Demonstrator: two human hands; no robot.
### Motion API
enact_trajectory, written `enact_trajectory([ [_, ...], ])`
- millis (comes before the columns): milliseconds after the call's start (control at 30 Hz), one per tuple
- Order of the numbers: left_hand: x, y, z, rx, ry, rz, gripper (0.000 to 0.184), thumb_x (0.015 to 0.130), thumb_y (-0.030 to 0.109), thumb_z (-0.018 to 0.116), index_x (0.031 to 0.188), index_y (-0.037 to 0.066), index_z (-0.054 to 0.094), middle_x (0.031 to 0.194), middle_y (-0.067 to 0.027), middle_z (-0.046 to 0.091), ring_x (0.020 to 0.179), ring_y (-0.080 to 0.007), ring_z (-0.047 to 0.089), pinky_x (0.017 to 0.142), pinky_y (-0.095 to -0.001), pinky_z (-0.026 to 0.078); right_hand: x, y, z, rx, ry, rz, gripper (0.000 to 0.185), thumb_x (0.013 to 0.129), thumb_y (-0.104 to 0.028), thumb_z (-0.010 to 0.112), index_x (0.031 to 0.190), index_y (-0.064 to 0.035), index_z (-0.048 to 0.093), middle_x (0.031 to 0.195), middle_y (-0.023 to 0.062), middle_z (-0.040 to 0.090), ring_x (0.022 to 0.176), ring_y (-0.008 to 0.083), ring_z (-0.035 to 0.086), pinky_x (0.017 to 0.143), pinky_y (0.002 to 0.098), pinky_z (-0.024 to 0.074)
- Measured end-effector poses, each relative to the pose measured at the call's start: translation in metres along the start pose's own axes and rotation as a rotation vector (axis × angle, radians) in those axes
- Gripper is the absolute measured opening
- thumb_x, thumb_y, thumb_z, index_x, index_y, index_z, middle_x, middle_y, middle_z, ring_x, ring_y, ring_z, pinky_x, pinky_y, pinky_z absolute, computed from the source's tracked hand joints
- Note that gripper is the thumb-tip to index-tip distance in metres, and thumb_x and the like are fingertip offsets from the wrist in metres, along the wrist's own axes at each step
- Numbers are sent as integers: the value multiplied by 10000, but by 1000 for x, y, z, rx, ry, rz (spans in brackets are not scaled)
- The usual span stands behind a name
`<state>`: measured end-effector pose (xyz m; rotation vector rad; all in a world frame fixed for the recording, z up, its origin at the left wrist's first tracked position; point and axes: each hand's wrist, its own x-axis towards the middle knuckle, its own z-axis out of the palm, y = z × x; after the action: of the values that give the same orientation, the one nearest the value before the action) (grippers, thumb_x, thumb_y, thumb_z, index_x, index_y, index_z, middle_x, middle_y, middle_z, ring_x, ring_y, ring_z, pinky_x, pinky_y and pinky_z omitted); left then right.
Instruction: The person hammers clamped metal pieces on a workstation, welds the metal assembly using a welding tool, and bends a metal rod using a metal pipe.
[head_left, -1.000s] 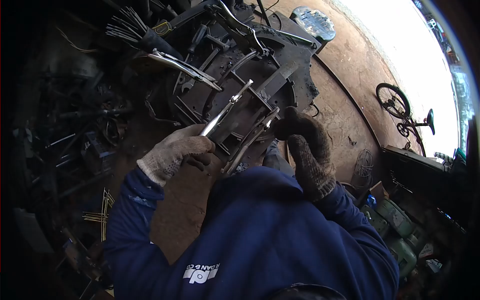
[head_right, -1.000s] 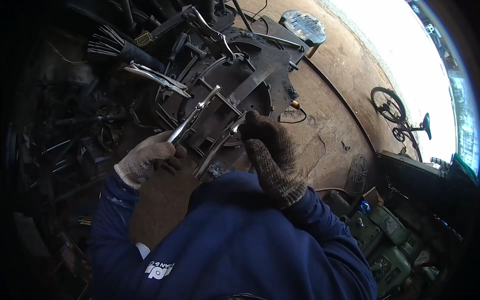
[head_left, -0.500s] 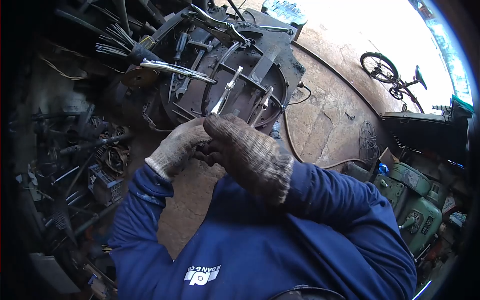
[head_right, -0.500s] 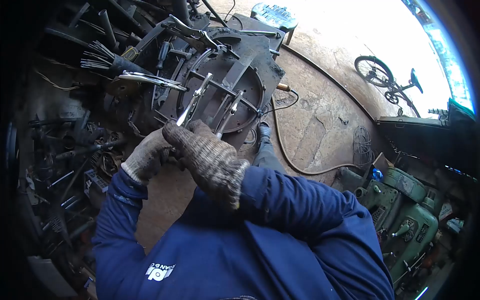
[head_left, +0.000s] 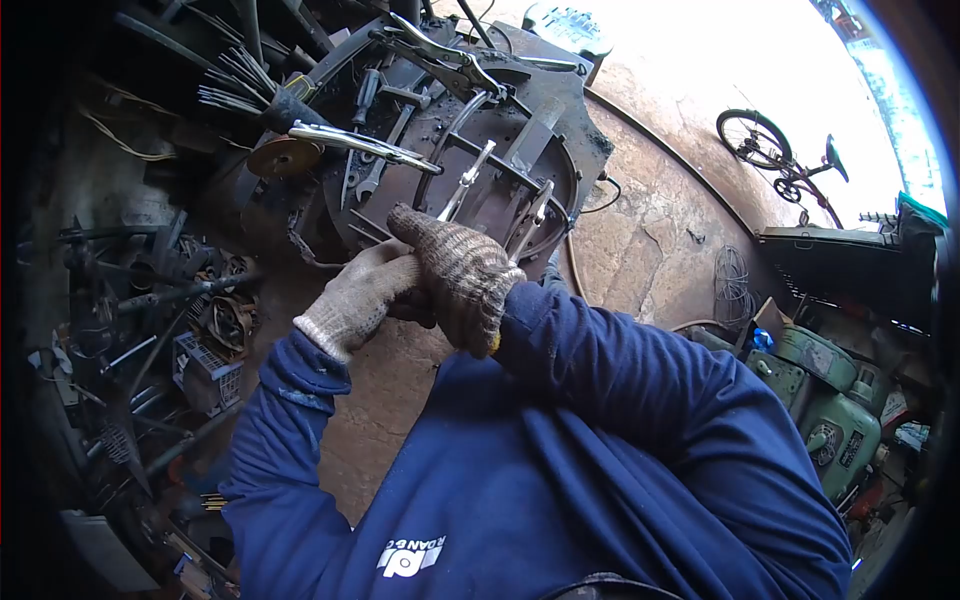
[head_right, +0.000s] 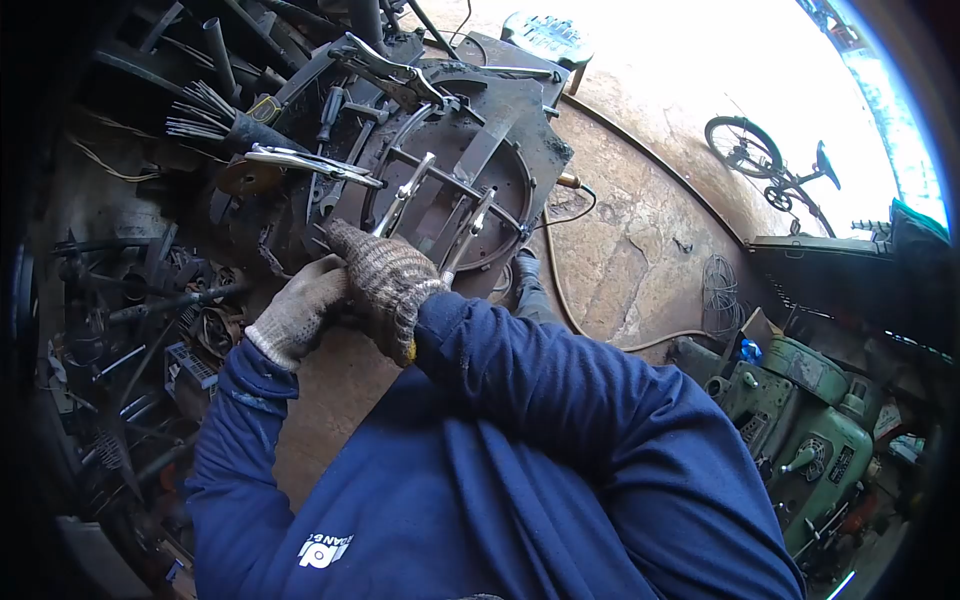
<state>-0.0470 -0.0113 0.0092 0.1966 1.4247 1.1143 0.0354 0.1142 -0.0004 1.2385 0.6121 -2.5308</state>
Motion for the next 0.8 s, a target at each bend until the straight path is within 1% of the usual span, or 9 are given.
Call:
enact_trajectory([
  [100,5,-4,-5,-44,-54,6,445,969,279,613,1302,-10,551,1155,-109,665,1012,-201,678,893,-331,561,22,12,-18,13,-26,-23,368,948,-357,638,1060,-6,628,905,159,673,773,276,691,700,412,586],
  [133,6,-5,-5,-42,-56,3,445,969,279,613,1302,-10,551,1155,-109,665,1012,-201,678,893,-331,561,60,31,-45,-252,-154,-342,338,923,-310,652,1085,-14,625,949,180,683,822,303,702,736,419,582],
  [200,7,-7,-4,-105,-55,37,477,969,279,627,1328,-19,530,1183,-115,661,1054,-206,673,929,-339,554,74,35,-53,-518,-278,-663,324,899,-264,666,1110,-23,622,992,201,694,871,331,712,773,425,578],
  [300,12,-13,-6,-107,-64,85,498,968,279,642,1345,-23,521,1206,-118,657,1084,-204,665,951,-344,546,77,34,-56,-637,-203,-553,324,865,-174,659,1158,-42,613,1055,226,694,972,363,709,825,420,565],
  [400,9,-11,-3,-92,-27,81,513,966,292,654,1348,-24,522,1204,-112,657,1077,-198,665,939,-334,549,61,23,-50,-838,-199,-648,292,861,-132,662,1138,-43,628,1018,229,703,977,376,707,820,422,568],
  [500,12,-18,-3,-96,16,93,504,963,281,661,1344,-23,531,1206,-104,657,1058,-193,668,917,-326,555,13,-7,-21,-1402,-16,-617,299,836,-109,688,1125,-43,647,986,227,709,984,375,706,821,426,569],
  [600,12,-17,-2,-56,46,60,493,961,272,668,1338,-20,542,1196,-99,662,1051,-187,667,912,-319,554,12,-11,-21,-1359,-69,-484,323,829,-128,702,1140,-48,662,973,232,712,967,367,712,827,425,571],
  [700,15,-24,0,-93,44,136,480,962,262,664,1335,-17,548,1176,-96,669,1069,-186,660,928,-317,543,22,-4,-25,-1506,-37,-550,363,851,-157,680,1198,-50,659,1056,253,701,990,377,706,851,428,567],
  [800,14,-19,-6,-74,-9,85,474,967,262,658,1340,-11,548,1175,-87,669,1090,-176,649,931,-321,535,15,-1,-22,-1488,28,-621,417,873,-240,701,1192,20,634,1086,275,689,1002,364,706,868,413,561],
])
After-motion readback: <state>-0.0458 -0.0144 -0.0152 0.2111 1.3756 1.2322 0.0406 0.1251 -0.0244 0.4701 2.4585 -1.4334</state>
